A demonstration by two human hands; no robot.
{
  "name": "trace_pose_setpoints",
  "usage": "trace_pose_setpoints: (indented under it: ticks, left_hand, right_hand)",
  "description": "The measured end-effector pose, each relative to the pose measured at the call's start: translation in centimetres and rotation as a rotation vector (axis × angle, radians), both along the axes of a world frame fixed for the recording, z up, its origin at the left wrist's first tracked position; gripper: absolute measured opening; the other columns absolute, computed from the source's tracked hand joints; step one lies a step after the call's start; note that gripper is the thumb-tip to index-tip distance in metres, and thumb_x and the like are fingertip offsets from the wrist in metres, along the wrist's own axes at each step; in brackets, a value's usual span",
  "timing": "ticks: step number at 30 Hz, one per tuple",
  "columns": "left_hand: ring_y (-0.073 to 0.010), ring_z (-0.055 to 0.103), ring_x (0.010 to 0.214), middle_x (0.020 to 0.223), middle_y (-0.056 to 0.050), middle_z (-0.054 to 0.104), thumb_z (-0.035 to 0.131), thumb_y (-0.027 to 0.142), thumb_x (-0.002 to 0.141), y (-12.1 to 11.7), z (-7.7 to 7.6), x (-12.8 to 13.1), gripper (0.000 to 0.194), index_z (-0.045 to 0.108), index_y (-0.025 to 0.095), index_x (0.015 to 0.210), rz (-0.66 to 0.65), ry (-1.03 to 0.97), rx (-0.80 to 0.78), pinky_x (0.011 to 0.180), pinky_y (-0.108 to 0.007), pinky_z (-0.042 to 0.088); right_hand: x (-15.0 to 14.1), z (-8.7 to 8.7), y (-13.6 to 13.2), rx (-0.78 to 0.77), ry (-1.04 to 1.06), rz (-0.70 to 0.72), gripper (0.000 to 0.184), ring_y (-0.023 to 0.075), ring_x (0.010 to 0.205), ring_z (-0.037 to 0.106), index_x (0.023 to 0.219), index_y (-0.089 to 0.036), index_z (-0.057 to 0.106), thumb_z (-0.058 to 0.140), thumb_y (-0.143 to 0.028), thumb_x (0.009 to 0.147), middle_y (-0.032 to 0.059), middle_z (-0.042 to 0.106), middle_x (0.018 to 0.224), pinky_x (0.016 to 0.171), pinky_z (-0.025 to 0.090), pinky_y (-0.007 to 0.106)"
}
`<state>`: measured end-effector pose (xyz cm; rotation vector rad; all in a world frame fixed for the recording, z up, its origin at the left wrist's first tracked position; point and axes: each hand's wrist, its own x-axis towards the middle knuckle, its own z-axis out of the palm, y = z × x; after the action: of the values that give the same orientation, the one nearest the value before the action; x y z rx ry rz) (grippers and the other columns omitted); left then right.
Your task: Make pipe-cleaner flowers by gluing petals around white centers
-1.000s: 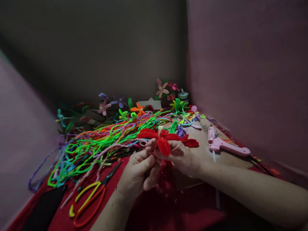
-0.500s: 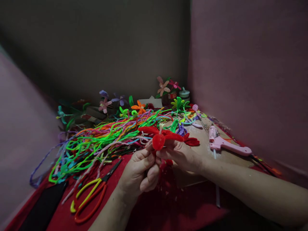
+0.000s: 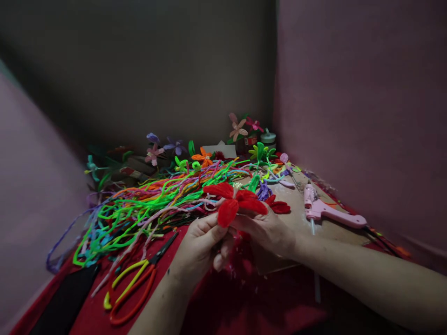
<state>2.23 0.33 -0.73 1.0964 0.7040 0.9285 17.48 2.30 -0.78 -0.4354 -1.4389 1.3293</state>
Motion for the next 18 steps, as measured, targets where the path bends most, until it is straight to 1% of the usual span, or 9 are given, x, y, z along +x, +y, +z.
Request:
trace_pose_setpoints:
  ticks: [3, 5, 8, 11, 13, 15, 18]
  left_hand:
    - [-0.0052, 0.040, 0.029, 0.045, 0.001, 0.053, 0.061, 0.037, 0.078, -0.09, 0.41, 0.13, 0.028, 0.057, 0.014, 0.063, 0.005, 0.036, 0.020, 0.032, -0.017, 0.032]
    - [-0.0060, 0.041, 0.031, 0.047, 0.001, 0.054, 0.063, 0.036, 0.076, -0.21, 0.65, 0.28, 0.027, 0.056, 0.014, 0.062, 0.039, 0.048, 0.022, 0.033, -0.018, 0.034]
    - [-0.0070, 0.043, 0.034, 0.049, 0.001, 0.053, 0.065, 0.035, 0.074, -0.35, 0.79, 0.43, 0.025, 0.057, 0.014, 0.064, 0.108, 0.029, 0.040, 0.034, -0.018, 0.034]
    - [-0.0093, 0.048, 0.041, 0.054, 0.000, 0.055, 0.067, 0.037, 0.073, -0.29, 0.72, 0.38, 0.025, 0.060, 0.014, 0.066, 0.127, 0.025, 0.094, 0.038, -0.020, 0.037]
    - [-0.0110, 0.051, 0.048, 0.058, -0.001, 0.057, 0.069, 0.034, 0.071, -0.19, 0.60, 0.31, 0.021, 0.063, 0.014, 0.070, 0.142, 0.065, 0.148, 0.043, -0.022, 0.041]
    - [-0.0113, 0.051, 0.052, 0.060, 0.000, 0.057, 0.070, 0.030, 0.070, -0.13, 0.43, 0.30, 0.015, 0.065, 0.015, 0.071, 0.186, 0.116, 0.207, 0.048, -0.023, 0.042]
    - [-0.0108, 0.050, 0.051, 0.057, 0.001, 0.056, 0.067, 0.025, 0.074, -0.13, 0.09, 0.41, 0.010, 0.065, 0.016, 0.068, 0.253, 0.163, 0.256, 0.050, -0.024, 0.041]
  right_hand:
    - [-0.03, -0.14, -0.17, -0.003, 0.000, -0.034, 0.022, 0.0166, 0.078, 0.059, 0.080, -0.021, 0.069, 0.064, -0.041, 0.076, 0.0007, 0.066, 0.075, 0.078, 0.047, 0.030]
    - [-0.06, -0.17, -0.31, -0.013, 0.012, -0.031, 0.021, 0.0164, 0.076, 0.059, 0.082, -0.021, 0.069, 0.064, -0.041, 0.076, 0.0007, 0.066, 0.075, 0.075, 0.049, 0.030]
    - [-0.09, -0.09, -0.51, -0.019, 0.005, -0.026, 0.018, 0.0161, 0.068, 0.058, 0.074, -0.023, 0.068, 0.064, -0.040, 0.077, 0.0000, 0.064, 0.066, 0.067, 0.049, 0.030]
    - [-0.17, -0.05, -0.61, -0.051, 0.034, -0.037, 0.015, 0.0130, 0.060, 0.055, 0.068, -0.022, 0.065, 0.065, -0.035, 0.076, -0.0016, 0.062, 0.063, 0.061, 0.048, 0.026]
    - [-0.24, -0.15, -0.60, -0.085, 0.060, -0.028, 0.012, 0.0114, 0.057, 0.053, 0.070, -0.021, 0.065, 0.068, -0.033, 0.074, -0.0021, 0.061, 0.064, 0.058, 0.047, 0.025]
    - [-0.31, -0.40, -0.54, -0.108, 0.060, -0.025, 0.010, 0.0110, 0.054, 0.052, 0.076, -0.022, 0.067, 0.069, -0.031, 0.072, -0.0026, 0.059, 0.061, 0.055, 0.046, 0.024]
    - [-0.33, -0.91, -0.42, -0.122, 0.050, -0.042, 0.015, 0.0116, 0.053, 0.051, 0.087, -0.024, 0.067, 0.069, -0.029, 0.073, -0.0030, 0.058, 0.059, 0.052, 0.044, 0.023]
